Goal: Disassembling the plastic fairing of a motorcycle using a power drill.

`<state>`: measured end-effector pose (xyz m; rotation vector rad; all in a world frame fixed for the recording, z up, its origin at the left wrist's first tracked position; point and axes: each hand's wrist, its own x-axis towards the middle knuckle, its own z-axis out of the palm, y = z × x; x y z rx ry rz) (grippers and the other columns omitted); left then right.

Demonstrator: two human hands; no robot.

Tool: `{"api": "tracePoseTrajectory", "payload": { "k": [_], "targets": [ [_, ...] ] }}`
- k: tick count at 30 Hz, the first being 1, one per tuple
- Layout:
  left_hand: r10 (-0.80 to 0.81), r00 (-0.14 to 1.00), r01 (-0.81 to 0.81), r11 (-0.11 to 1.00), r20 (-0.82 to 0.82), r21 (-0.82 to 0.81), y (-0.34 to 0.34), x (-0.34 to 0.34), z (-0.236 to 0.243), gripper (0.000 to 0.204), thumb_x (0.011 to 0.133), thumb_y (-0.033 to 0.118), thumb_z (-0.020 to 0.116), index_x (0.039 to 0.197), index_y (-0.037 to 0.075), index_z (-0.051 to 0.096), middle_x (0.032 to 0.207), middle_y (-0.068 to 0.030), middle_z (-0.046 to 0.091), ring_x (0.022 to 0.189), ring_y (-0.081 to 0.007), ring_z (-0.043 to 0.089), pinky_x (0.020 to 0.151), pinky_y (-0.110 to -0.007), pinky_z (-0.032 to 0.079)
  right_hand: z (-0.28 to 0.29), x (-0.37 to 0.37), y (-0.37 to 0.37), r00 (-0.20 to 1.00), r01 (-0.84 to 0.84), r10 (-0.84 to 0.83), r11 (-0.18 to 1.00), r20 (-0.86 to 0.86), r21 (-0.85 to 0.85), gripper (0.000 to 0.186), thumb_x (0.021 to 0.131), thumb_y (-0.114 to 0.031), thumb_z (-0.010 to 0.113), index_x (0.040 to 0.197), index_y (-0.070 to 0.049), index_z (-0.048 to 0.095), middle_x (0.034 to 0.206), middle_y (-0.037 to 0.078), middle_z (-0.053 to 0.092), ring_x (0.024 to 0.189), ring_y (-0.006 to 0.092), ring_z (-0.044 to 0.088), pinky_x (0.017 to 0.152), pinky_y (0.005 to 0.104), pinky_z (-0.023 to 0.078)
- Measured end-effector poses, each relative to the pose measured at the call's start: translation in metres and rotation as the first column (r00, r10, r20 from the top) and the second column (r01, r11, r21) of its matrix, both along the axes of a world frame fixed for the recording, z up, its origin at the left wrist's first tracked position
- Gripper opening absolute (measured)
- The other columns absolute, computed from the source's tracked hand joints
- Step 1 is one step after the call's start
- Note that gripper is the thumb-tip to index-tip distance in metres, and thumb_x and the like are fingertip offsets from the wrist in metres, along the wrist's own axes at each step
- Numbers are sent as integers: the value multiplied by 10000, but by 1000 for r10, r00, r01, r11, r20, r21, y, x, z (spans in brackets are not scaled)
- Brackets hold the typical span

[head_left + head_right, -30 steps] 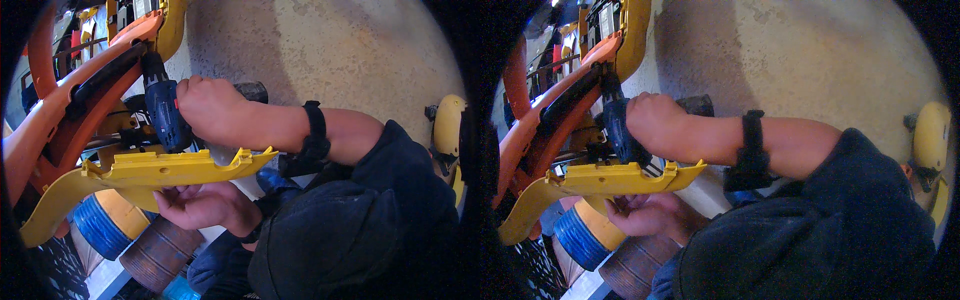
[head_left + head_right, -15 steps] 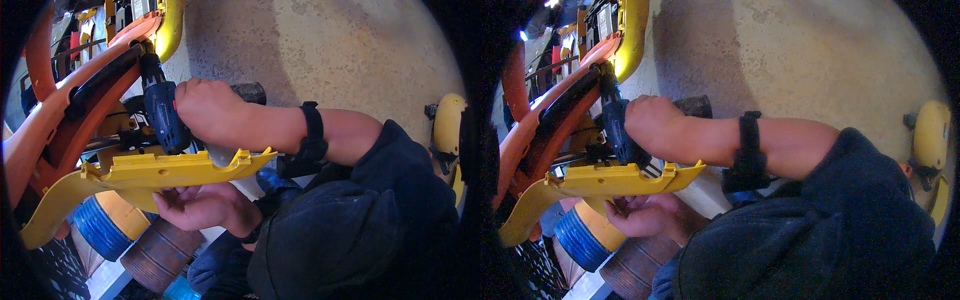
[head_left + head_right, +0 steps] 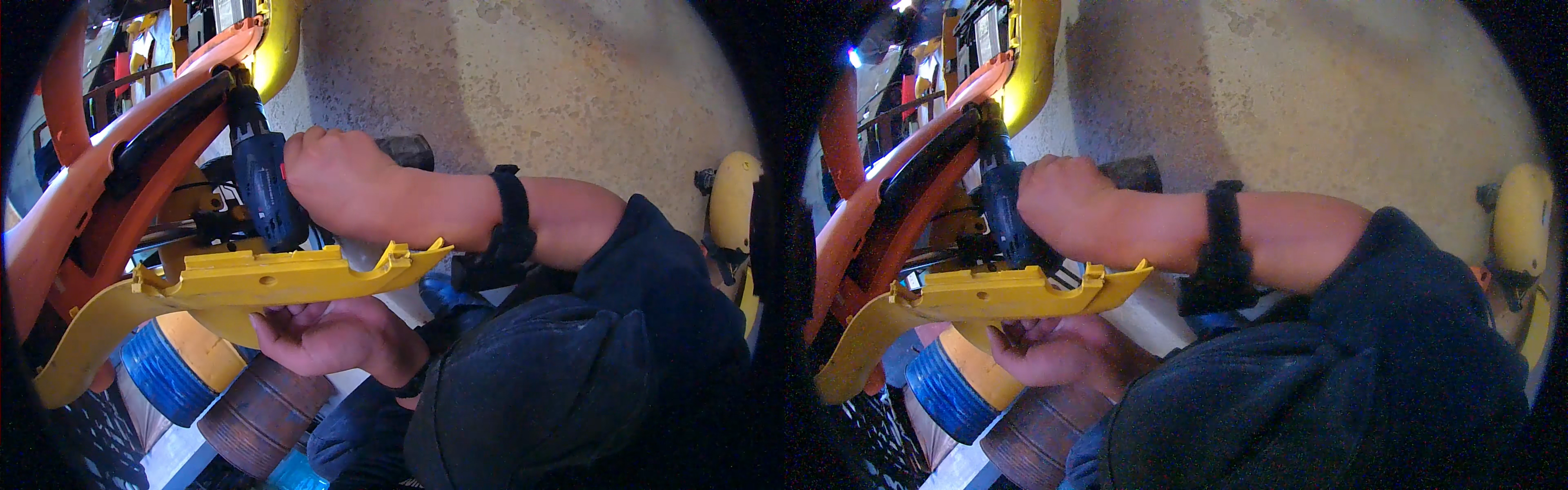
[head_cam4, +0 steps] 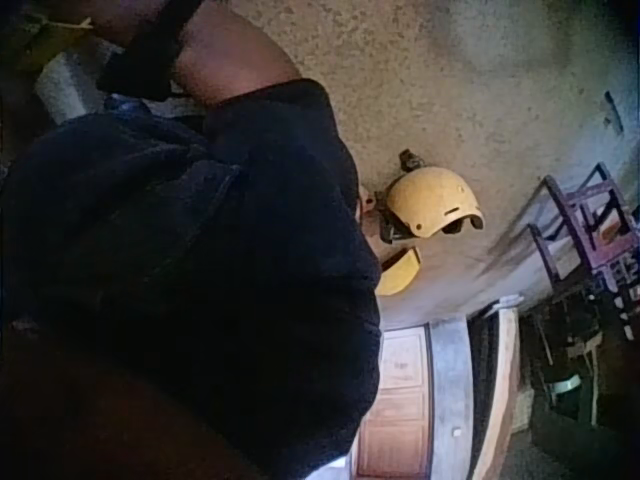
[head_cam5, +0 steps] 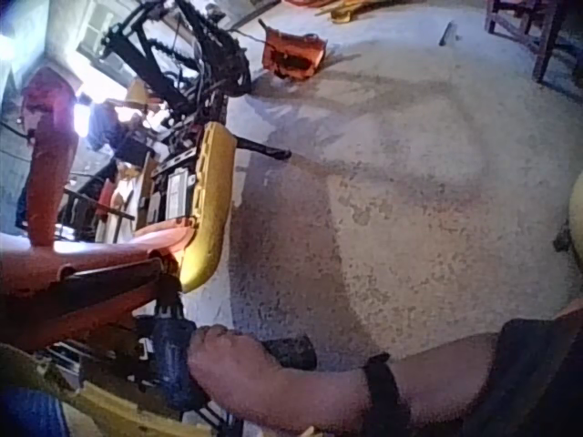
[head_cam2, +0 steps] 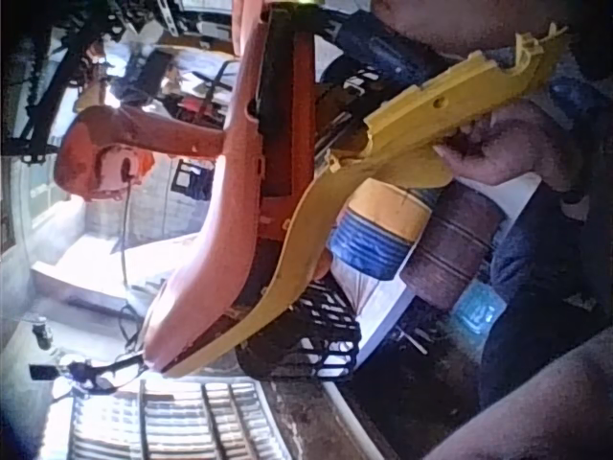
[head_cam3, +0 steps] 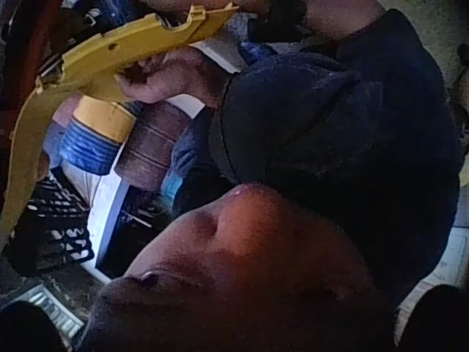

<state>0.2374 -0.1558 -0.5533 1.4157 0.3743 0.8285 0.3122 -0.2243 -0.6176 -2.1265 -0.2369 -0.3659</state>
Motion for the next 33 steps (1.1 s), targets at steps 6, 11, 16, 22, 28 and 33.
{"api": "tracePoseTrajectory", "payload": {
  "k": [6, 11, 16, 22, 28, 33],
  "targets": [
    [-72, 997, 73, 997, 26, -19, 2, 1, 0, 418, 873, 317, 452, 1095, -19, 565, 945, -99, 631, 849, -163, 629, 769, -285, 490, -3, -1, 1, 1000, 12, -12, 999, 3, -44, 260, 667, -88, 605, 864, 72, 553, 765, 192, 597, 676, 302, 638, 583, 364, 535],
    [-11, 1000, 11, 1000, 14, -20, -2, 3, 1, 412, 875, 311, 451, 1091, -21, 567, 948, -97, 633, 849, -157, 626, 770, -280, 487, -4, 0, 6, 1000, 19, -19, 999, -11, -37, 265, 666, -86, 602, 869, 77, 548, 783, 202, 592, 678, 309, 637, 584, 368, 536],
    [3, 1000, -3, 1000, -6, -18, -3, 2, 1, 413, 873, 308, 454, 1091, -25, 567, 960, -98, 634, 853, -158, 626, 775, -279, 484, 1, -2, 3, 998, -26, 27, 1000, -58, 15, 276, 657, -80, 614, 875, 77, 551, 795, 211, 592, 716, 321, 634, 602, 386, 536],
    [-9, 1000, 9, 1000, 16, -9, -5, 4, 1, 416, 874, 307, 453, 1111, -18, 559, 980, -107, 630, 867, -172, 627, 784, -293, 488, 3, -2, -5, 995, -66, 70, 997, -72, 47, 296, 649, -74, 623, 896, 76, 555, 817, 205, 597, 740, 314, 632, 630, 384, 537],
    [-32, 999, 32, 999, -13, 3, -3, 2, 1, 434, 875, 314, 442, 1129, -21, 552, 1009, -126, 626, 892, -196, 630, 814, -324, 494, -4, -1, -10, 998, -58, 58, 998, -37, -2, 280, 675, -82, 615, 906, 66, 561, 825, 186, 603, 736, 311, 634, 632, 376, 536],
    [12, 1000, -11, 999, -14, 51, -10, 3, 1, 440, 875, 313, 439, 1128, -29, 553, 1015, -131, 627, 907, -208, 631, 824, -339, 495, -12, 2, -10, 999, 38, -37, 994, 6, -106, 268, 692, -85, 607, 911, 63, 561, 822, 183, 607, 745, 310, 642, 631, 371, 534]
  ]
}}
